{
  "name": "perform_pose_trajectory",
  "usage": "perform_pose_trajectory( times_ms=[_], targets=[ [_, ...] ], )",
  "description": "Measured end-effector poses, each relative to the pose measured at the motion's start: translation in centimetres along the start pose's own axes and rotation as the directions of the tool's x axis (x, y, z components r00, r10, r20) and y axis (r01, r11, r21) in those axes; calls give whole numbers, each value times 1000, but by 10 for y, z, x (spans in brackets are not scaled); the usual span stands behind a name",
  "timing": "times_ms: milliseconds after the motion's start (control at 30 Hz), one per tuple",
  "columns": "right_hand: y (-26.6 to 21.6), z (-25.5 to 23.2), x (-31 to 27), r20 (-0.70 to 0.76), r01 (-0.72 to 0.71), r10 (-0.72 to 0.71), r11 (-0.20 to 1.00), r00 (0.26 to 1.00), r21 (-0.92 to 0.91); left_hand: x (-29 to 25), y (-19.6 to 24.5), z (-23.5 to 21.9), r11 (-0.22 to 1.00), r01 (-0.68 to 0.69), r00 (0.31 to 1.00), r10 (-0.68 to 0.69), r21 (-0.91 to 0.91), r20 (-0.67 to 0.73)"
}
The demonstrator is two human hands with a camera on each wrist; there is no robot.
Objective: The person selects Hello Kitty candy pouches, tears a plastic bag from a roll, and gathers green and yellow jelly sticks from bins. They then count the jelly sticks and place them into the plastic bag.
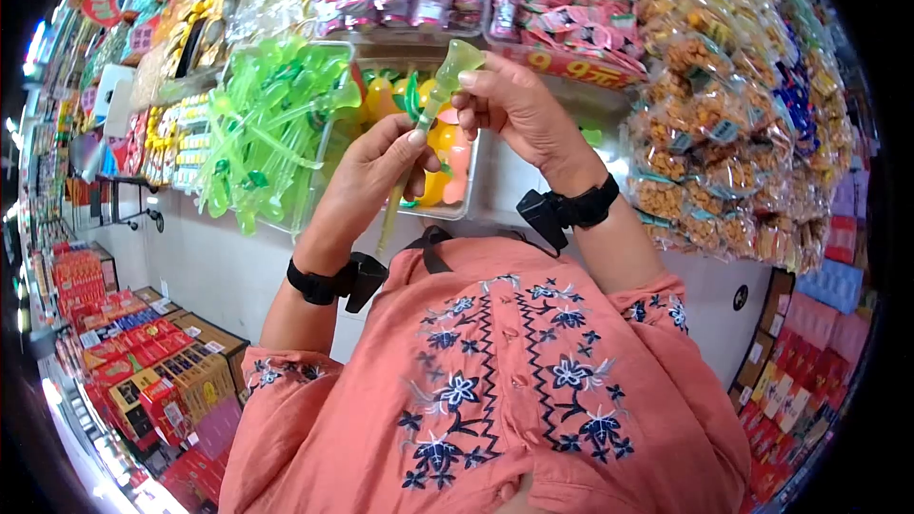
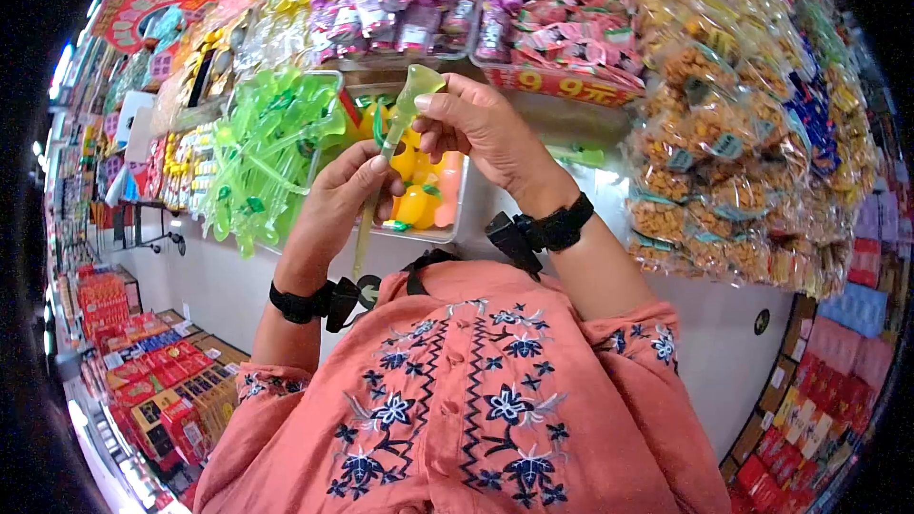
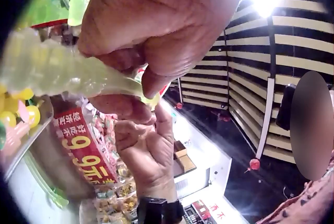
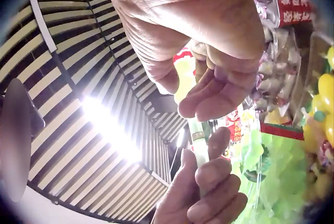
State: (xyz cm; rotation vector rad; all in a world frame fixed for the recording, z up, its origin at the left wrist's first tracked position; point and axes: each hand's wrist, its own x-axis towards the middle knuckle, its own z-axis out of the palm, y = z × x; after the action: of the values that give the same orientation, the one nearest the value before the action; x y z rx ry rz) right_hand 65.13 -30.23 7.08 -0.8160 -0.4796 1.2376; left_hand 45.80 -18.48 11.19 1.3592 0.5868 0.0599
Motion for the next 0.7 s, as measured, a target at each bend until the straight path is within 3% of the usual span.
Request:
perform_pose_trajectory(
  times_ms=[233,367,700],
  targets=[
    [1,-36,-40,-173,63,-57,998,983,31,20,-19,27,1000,20,991,-19,-13,130],
    [4,-59,-60,-192,109,-97,993,977,52,28,-24,41,997,60,980,-68,48,188],
    [13,-85,-94,-254,175,-143,979,957,108,50,-44,64,991,13,976,-42,136,215]
  ],
)
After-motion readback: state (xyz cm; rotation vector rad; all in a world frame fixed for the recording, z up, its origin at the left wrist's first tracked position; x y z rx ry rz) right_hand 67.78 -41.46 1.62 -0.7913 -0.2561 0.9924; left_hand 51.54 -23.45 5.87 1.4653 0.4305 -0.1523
